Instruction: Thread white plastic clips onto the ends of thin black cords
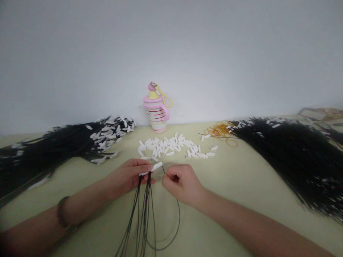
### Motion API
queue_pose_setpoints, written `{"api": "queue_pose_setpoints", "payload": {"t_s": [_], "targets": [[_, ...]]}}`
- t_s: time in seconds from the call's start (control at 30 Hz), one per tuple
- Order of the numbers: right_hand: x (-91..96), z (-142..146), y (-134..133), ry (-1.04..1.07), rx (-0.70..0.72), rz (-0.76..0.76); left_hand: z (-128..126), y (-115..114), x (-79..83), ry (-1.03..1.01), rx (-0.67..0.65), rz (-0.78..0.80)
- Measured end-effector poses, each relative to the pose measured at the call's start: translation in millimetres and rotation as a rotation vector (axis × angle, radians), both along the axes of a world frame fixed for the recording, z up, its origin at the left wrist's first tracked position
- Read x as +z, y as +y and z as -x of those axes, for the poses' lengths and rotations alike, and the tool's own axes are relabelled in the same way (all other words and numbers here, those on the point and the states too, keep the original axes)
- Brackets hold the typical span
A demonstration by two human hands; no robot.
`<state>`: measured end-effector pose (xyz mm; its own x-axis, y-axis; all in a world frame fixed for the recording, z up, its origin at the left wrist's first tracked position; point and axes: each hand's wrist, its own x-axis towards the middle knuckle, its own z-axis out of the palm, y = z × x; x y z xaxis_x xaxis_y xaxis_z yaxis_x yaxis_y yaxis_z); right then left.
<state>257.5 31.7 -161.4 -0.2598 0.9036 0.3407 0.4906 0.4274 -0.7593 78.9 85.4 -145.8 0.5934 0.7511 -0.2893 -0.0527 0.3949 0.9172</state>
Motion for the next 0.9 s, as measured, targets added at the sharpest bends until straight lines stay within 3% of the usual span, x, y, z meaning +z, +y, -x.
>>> {"api": "queue_pose_setpoints", "payload": {"t_s": [0.37, 0.9], "targets": [[4.1, 0.6, -2.2, 0.051, 0.109, -0.313, 6.9, 2.8, -0.2, 0.07, -0.185, -0.087], [2.8, 2.3, -4.4, 0.008, 0.099, -0.242, 4.6, -1.3, -0.8, 0.215, -0.175, -0.226]]}}
